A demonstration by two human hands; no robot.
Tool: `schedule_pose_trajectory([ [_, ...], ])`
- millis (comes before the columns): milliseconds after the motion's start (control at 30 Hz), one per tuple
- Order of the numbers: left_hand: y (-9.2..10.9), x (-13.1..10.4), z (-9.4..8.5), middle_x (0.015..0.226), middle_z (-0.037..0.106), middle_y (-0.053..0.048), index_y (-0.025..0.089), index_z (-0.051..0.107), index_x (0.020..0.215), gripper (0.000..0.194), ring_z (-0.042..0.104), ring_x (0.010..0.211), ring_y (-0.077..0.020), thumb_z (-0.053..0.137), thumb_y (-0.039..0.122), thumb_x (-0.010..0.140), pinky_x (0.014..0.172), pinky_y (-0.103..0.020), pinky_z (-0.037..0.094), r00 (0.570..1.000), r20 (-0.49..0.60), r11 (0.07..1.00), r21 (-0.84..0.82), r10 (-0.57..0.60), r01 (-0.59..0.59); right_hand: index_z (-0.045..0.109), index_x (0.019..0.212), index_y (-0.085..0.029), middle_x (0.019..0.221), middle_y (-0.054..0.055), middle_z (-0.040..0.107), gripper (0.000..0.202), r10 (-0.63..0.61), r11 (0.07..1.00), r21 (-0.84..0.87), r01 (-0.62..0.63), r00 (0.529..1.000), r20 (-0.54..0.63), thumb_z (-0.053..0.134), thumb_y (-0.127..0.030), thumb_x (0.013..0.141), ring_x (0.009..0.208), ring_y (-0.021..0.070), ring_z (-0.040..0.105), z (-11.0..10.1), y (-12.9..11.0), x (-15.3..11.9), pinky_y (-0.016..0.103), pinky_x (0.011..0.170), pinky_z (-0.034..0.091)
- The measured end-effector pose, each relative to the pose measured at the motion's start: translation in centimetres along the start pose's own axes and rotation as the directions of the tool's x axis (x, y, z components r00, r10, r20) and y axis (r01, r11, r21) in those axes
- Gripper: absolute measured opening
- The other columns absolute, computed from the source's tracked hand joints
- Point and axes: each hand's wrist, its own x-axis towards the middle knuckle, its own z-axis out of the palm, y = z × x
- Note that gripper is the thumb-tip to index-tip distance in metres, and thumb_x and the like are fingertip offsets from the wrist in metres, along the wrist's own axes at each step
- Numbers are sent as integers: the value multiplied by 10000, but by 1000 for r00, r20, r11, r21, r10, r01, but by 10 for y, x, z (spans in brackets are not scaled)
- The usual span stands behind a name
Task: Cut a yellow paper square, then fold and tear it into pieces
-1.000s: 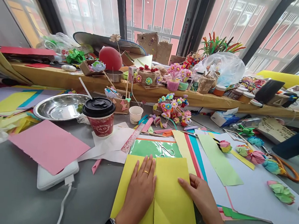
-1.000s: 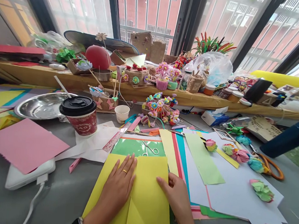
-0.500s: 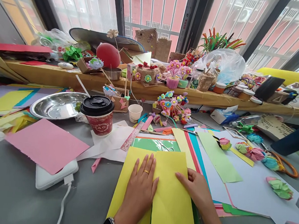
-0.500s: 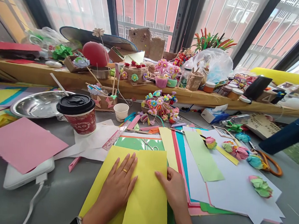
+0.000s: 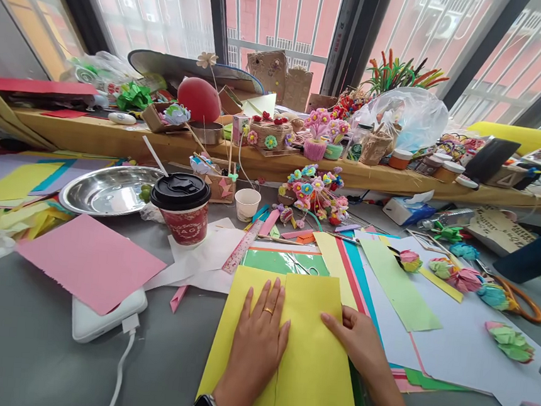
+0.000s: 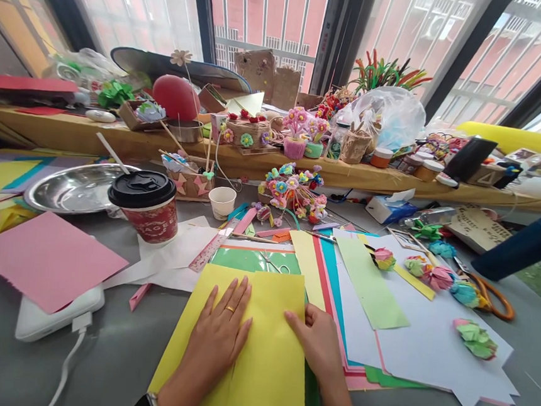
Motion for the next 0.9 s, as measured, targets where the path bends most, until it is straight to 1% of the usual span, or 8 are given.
schedule_pose_trajectory([
  [100, 1, 1, -2, 1300, 417, -46, 123, 425, 1223, 426, 354, 1204, -213, 288, 292, 857, 995, -412, 216, 1000, 28, 1000, -11, -4, 4, 629, 771, -126, 728, 89, 689, 380, -4, 1000, -6, 4, 1000, -8, 588, -479, 635, 687, 270, 633, -1, -5, -3, 295, 524, 471],
  [233, 2, 1, -4, 1313, 396, -56, 103, 408, 1234, 438, 327, 1220, -217, 275, 287, 859, 1000, -419, 219, 998, 62, 1000, -19, -15, 16, 615, 714, -131, 751, 101, 691, 352, 0, 1000, -27, 0, 1000, -11, 584, -474, 642, 678, 267, 634, 1, -11, -7, 289, 509, 466],
  [333, 3, 0, -4, 1315, 393, -53, 108, 405, 1237, 437, 326, 1221, -216, 274, 285, 859, 1003, -420, 219, 998, 60, 1000, -19, -22, 23, 603, 694, -126, 752, 110, 692, 343, 13, 999, -35, -14, 1000, -20, 569, -465, 659, 666, 263, 636, 3, -12, -10, 289, 508, 469],
  [467, 4, -1, -4, 1311, 401, -41, 125, 409, 1235, 427, 338, 1215, -207, 279, 273, 857, 1003, -417, 222, 999, 39, 999, -15, -36, 36, 608, 747, -119, 788, 109, 696, 343, 21, 999, -26, -22, 1000, -10, 548, -449, 679, 685, 262, 642, 5, -10, -11, 292, 531, 483],
  [633, 5, -2, -4, 1301, 408, -23, 136, 432, 1221, 424, 364, 1199, -204, 275, 272, 852, 988, -410, 250, 997, 34, 997, -19, -73, 74, 612, 758, -119, 799, 109, 697, 337, 20, 1000, -18, -20, 1000, -12, 545, -440, 683, 709, 268, 640, 7, -6, -9, 288, 537, 480],
  [767, 5, -1, -3, 1296, 413, -22, 131, 445, 1210, 427, 375, 1192, -210, 267, 274, 850, 978, -416, 262, 997, 27, 997, -20, -74, 74, 609, 777, -110, 825, 120, 693, 341, 32, 999, 0, -32, 999, 5, 550, -432, 681, 735, 275, 639, 6, -7, -8, 287, 549, 483],
  [900, 4, 0, -3, 1298, 410, -20, 134, 444, 1212, 418, 377, 1191, -209, 269, 258, 853, 978, -415, 263, 998, 20, 998, -28, -60, 60, 608, 758, -116, 802, 113, 696, 314, 63, 998, 25, -65, 995, 73, 575, -413, 666, 703, 265, 649, 1, -12, -5, 280, 537, 487],
])
